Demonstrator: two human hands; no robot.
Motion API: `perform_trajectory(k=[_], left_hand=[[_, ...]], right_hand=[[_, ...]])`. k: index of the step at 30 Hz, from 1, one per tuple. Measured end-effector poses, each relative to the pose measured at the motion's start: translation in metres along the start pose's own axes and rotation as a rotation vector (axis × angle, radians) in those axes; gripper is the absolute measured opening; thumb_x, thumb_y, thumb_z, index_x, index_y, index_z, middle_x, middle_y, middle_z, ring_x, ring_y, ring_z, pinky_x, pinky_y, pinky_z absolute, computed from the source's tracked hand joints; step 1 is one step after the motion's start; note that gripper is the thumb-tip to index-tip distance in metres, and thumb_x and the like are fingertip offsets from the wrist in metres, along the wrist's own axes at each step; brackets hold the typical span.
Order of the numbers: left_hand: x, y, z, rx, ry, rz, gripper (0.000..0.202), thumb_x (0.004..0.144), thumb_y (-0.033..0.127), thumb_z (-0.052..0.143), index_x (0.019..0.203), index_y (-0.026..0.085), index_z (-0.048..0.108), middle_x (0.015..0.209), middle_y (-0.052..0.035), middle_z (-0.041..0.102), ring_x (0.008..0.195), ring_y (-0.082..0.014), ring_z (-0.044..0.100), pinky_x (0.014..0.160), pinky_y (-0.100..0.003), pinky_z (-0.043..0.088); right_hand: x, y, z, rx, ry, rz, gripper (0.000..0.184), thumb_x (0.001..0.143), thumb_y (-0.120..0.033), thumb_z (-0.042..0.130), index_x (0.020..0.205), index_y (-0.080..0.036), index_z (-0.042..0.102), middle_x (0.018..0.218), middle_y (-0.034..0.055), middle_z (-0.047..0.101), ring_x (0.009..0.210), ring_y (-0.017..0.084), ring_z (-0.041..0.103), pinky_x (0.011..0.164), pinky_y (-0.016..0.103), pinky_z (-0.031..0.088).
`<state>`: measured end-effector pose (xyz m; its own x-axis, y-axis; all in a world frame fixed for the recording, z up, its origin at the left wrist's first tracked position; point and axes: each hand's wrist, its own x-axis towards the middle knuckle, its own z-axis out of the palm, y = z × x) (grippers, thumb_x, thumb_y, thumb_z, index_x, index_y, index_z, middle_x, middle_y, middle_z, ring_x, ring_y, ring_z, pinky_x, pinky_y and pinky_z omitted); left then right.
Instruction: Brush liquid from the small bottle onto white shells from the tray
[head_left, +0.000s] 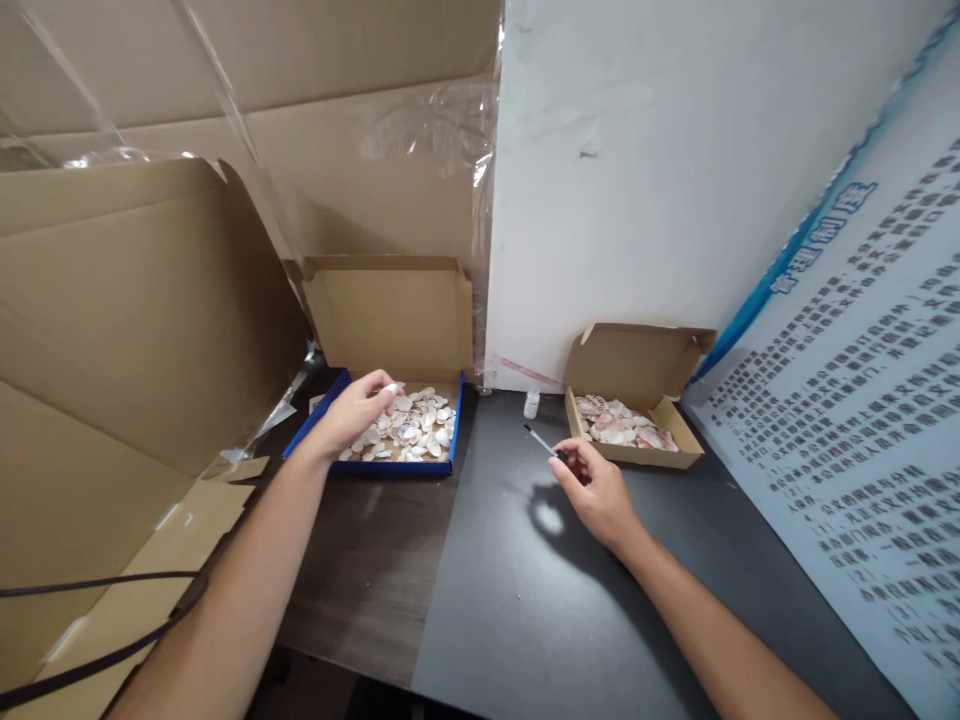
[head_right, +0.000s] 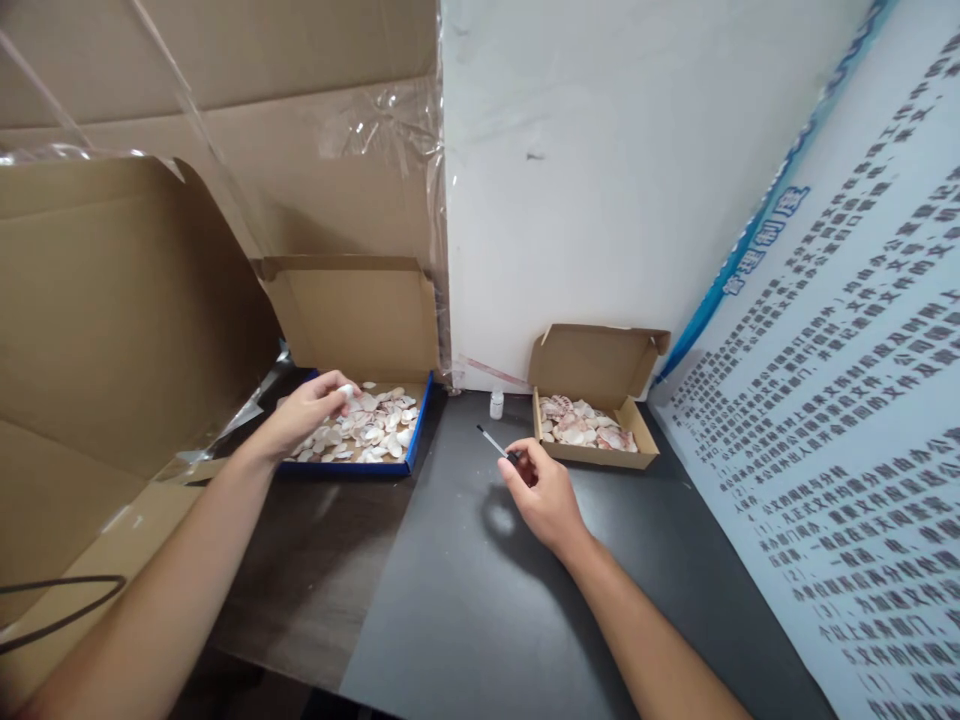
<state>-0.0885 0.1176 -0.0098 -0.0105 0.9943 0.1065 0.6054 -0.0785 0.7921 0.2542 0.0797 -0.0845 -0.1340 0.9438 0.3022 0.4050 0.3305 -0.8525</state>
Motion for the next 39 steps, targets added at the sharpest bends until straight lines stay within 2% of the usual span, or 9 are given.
perform_trajectory(k=[3, 5, 8, 10, 13, 17, 23, 29, 39], left_hand=[[-0.016, 0.045, 0.056, -0.092, -0.222, 0.095, 0.013, 0.078, 0.03, 0.049, 0.075, 0.018, 0.046, 0.066, 0.0048, 0.044, 0.06, -0.0071, 0.039, 0.057, -0.019, 0.029], [-0.027, 0.065, 0.097, -0.182, -0.35, 0.148, 0.009, 0.074, 0.023, 0.05, 0.073, 0.018, 0.042, 0.065, 0.006, 0.038, 0.059, -0.0058, 0.032, 0.055, -0.019, 0.024], [-0.041, 0.072, 0.142, -0.419, -0.494, 0.038, 0.016, 0.077, 0.027, 0.052, 0.074, 0.019, 0.039, 0.062, 0.0076, 0.033, 0.055, -0.0046, 0.027, 0.052, -0.019, 0.022], [-0.045, 0.066, 0.156, -0.613, -0.567, -0.093, 0.021, 0.081, 0.035, 0.054, 0.078, 0.02, 0.039, 0.058, 0.0093, 0.031, 0.049, -0.0041, 0.026, 0.049, -0.019, 0.021], [-0.047, 0.054, 0.159, -0.842, -0.598, -0.238, 0.028, 0.082, 0.039, 0.058, 0.079, 0.019, 0.039, 0.057, 0.0102, 0.031, 0.045, -0.0017, 0.024, 0.048, -0.019, 0.019], [-0.048, 0.048, 0.157, -0.963, -0.646, -0.306, 0.035, 0.083, 0.044, 0.06, 0.074, 0.017, 0.038, 0.059, 0.009, 0.036, 0.043, 0.0007, 0.028, 0.048, -0.017, 0.019], [-0.047, 0.05, 0.156, -1.045, -0.622, -0.402, 0.025, 0.081, 0.034, 0.062, 0.079, 0.017, 0.044, 0.064, 0.0059, 0.045, 0.051, -0.0035, 0.044, 0.055, -0.019, 0.037], [-0.046, 0.049, 0.155, -1.063, -0.601, -0.414, 0.017, 0.073, 0.018, 0.063, 0.078, 0.016, 0.047, 0.064, 0.0045, 0.048, 0.055, -0.0053, 0.048, 0.059, -0.021, 0.042], [-0.048, 0.052, 0.157, -0.99, -0.593, -0.354, 0.026, 0.077, 0.032, 0.067, 0.081, 0.017, 0.046, 0.062, 0.0072, 0.045, 0.051, -0.0035, 0.043, 0.054, -0.019, 0.04]], right_hand=[[-0.001, 0.0, -0.002, 0.072, 0.019, 0.018, 0.028, 0.096, -0.046, 0.041, 0.091, -0.02, 0.05, 0.066, -0.0032, 0.045, 0.055, 0.012, 0.044, 0.055, 0.026, 0.034], [-0.001, -0.001, -0.002, 0.124, 0.034, 0.021, 0.03, 0.098, -0.045, 0.035, 0.085, -0.02, 0.046, 0.063, -0.0041, 0.043, 0.052, 0.012, 0.042, 0.054, 0.026, 0.033], [-0.001, -0.003, -0.003, 0.152, 0.053, -0.004, 0.035, 0.099, -0.045, 0.032, 0.076, -0.021, 0.041, 0.059, -0.0048, 0.037, 0.051, 0.012, 0.037, 0.052, 0.026, 0.03], [-0.002, -0.004, -0.003, 0.131, 0.041, -0.035, 0.038, 0.1, -0.044, 0.031, 0.071, -0.021, 0.039, 0.058, -0.0044, 0.036, 0.052, 0.012, 0.036, 0.053, 0.026, 0.029], [-0.006, -0.007, -0.002, 0.116, -0.005, -0.067, 0.04, 0.101, -0.042, 0.031, 0.068, -0.021, 0.037, 0.057, -0.0041, 0.035, 0.053, 0.012, 0.035, 0.054, 0.027, 0.028], [-0.01, -0.012, 0.0, 0.127, -0.065, -0.101, 0.039, 0.101, -0.041, 0.031, 0.068, -0.02, 0.039, 0.059, -0.0037, 0.036, 0.054, 0.012, 0.036, 0.056, 0.027, 0.029], [-0.01, -0.014, 0.001, 0.073, -0.091, -0.067, 0.041, 0.1, -0.041, 0.032, 0.065, -0.02, 0.037, 0.058, -0.0034, 0.037, 0.054, 0.012, 0.036, 0.055, 0.027, 0.027], [-0.009, -0.012, 0.001, 0.059, -0.087, -0.004, 0.042, 0.099, -0.045, 0.032, 0.065, -0.02, 0.037, 0.057, -0.0037, 0.036, 0.054, 0.012, 0.036, 0.055, 0.027, 0.027], [-0.008, -0.007, 0.003, 0.155, -0.123, 0.046, 0.038, 0.099, -0.045, 0.034, 0.069, -0.021, 0.036, 0.06, -0.0043, 0.035, 0.053, 0.011, 0.035, 0.054, 0.026, 0.028]])
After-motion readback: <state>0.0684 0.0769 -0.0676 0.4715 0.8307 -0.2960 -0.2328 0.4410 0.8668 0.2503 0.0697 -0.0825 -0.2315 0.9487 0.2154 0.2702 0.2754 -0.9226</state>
